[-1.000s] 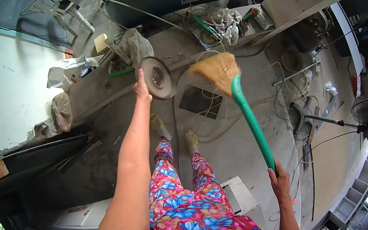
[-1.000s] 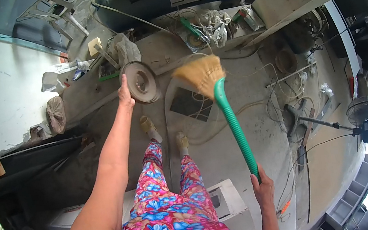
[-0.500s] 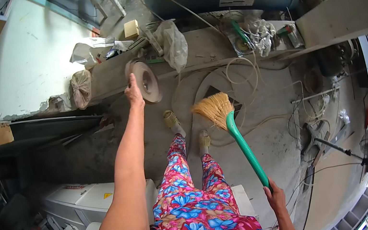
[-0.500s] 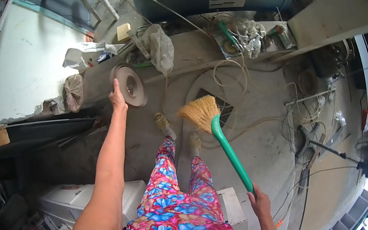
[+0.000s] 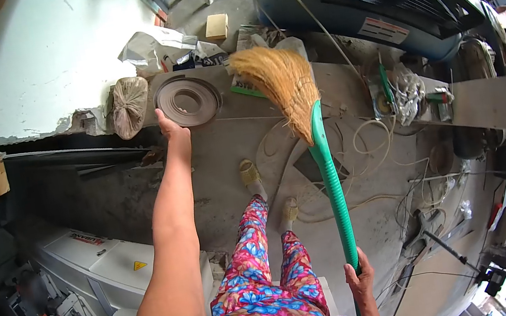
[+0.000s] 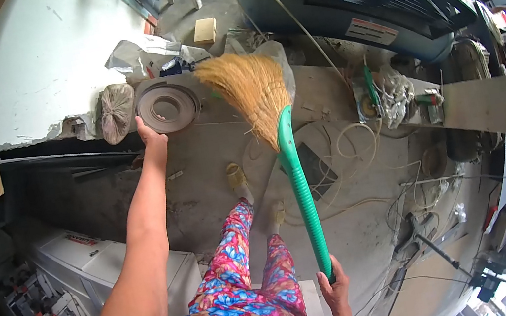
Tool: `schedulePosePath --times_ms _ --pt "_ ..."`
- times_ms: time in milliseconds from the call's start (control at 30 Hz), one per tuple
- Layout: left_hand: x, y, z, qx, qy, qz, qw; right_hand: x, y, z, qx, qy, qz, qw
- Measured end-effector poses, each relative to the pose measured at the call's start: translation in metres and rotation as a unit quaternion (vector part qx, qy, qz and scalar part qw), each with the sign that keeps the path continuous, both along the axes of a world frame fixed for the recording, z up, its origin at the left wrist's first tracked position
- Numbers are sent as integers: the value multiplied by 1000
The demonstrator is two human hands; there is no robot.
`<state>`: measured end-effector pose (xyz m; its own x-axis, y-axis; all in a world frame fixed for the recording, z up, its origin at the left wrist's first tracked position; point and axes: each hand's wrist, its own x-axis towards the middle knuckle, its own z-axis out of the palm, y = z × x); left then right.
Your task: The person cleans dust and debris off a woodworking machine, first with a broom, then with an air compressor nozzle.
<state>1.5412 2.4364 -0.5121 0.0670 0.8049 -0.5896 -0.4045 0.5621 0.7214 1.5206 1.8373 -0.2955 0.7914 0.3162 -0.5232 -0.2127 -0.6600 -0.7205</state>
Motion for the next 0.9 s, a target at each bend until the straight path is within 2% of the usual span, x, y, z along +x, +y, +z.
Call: schedulePosePath --times_ms 133,267,367,400,467,567,667,767,867,900 --pt "10 32 -27 -11 -6 50 999 21 52 -3 25 63 -61 996" --pt "20 47 -51 -27 -25 15 999 38 86 -7 44 37 -117 991" --pt "3 60 -91 -49 25 16 998 49 84 -13 24 12 -146 989" --pt "-16 71 -123 -63 39 -4 997 53 82 -12 10 -1 -151 989" --pt "-25 68 -117 -122 127 0 984 63 82 -11 -12 -23 -156 987" --pt "-47 72 -133 -124 141 -42 981 74 79 -10 -39 -29 -169 984" --pt "-50 68 -121 -112 175 -50 977 79 78 -11 -70 -27 -165 983" --pt "-29 43 -74 -152 346 -36 925 84 83 -12 -107 -35 -125 986" --pt "-49 24 -105 -46 408 -81 908 90 88 -14 -162 -39 -55 984" --pt "-47 4 -95 -6 420 -94 903 93 89 -16 -173 -28 -46 983"
